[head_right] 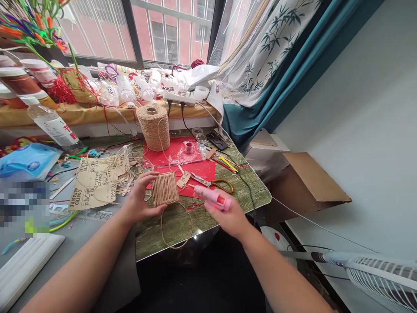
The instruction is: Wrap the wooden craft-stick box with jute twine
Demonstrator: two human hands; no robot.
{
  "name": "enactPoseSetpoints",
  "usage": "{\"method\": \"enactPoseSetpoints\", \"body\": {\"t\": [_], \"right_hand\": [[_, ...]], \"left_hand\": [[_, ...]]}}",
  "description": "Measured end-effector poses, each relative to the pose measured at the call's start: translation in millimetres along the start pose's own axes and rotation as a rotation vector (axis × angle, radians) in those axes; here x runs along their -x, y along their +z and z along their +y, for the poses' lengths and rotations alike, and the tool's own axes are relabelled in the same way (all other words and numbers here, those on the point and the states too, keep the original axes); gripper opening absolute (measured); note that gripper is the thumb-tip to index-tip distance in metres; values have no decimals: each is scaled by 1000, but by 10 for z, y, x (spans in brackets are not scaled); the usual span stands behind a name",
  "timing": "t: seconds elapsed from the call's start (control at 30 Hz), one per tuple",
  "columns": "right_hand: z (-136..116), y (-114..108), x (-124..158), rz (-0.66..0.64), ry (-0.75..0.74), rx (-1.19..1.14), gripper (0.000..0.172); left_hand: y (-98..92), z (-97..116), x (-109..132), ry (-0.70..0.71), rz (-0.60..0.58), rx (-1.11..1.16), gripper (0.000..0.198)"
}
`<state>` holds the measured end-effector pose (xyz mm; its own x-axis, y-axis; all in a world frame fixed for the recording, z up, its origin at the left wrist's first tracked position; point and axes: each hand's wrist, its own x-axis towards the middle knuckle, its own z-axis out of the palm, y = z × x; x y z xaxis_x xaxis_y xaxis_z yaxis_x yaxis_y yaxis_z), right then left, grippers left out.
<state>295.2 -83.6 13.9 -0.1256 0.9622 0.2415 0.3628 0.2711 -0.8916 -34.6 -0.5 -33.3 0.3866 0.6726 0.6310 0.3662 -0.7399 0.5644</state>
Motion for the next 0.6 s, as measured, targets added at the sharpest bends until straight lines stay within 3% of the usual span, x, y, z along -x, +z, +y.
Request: {"method": "enactPoseSetpoints", "body": {"t": [0.17, 0.6], "right_hand": [[-16, 257, 162, -98, 46, 36, 16], [-4, 357, 143, -153, 125, 60, 14]], "left_hand": [[-4, 0, -13, -12, -55, -9, 92], [-20, 26, -19, -39, -66, 6, 91]]}}
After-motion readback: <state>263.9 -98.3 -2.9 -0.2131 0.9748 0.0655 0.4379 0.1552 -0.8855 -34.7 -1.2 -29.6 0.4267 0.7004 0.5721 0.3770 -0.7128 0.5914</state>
